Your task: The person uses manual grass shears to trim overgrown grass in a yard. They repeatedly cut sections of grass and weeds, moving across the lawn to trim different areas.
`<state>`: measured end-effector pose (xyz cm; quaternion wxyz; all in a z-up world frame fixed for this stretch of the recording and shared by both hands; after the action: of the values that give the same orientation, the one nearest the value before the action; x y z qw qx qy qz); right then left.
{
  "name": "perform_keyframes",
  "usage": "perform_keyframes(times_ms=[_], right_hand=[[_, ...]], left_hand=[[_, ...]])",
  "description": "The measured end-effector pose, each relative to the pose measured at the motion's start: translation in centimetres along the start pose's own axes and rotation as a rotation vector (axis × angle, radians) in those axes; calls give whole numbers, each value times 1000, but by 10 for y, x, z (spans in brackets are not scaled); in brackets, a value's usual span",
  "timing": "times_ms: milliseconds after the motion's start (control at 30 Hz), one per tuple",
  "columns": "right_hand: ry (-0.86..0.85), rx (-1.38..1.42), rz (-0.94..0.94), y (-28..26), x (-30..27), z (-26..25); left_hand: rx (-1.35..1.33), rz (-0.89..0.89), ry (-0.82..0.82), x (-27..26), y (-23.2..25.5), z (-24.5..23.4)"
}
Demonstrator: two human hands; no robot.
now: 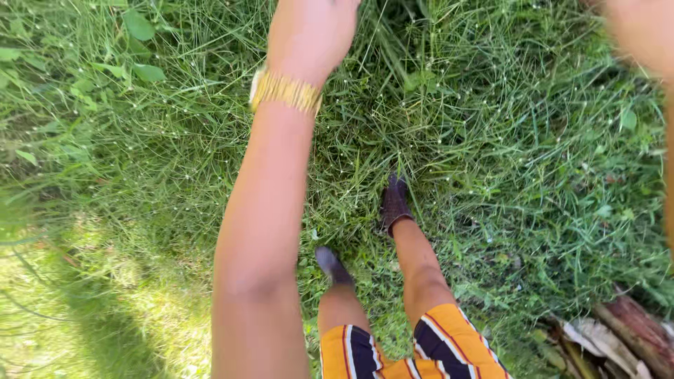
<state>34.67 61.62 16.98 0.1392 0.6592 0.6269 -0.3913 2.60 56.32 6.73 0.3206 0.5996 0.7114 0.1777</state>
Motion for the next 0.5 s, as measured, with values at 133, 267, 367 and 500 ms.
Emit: perform_keyframes(times_ms=[133,267,367,500], right_hand=[[-39,71,-70,72,-33,78],[-265,187,-6,151,-77,207],[-503,-12,162,169,-89,262],[-461,-29,41,163,-66,298]], left_hand=[[26,-200,-188,-127,-1,-37],[-5,-623,-500,-242,-48,-35],[-7,-860,-698,-294,-100,-16],[-67,-756,-787,-296,-170,23]])
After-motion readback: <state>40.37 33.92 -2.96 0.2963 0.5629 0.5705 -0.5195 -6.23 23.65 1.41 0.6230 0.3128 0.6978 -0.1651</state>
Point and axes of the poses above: each hand's wrist, its own x-axis towards the middle knuckle, its own z-axis out of the palm, y = z × x, the point moved 2 cm from there along x, towards the middle knuckle, and after that the axes turned 7 degrees about -y, right-handed, at the moved point
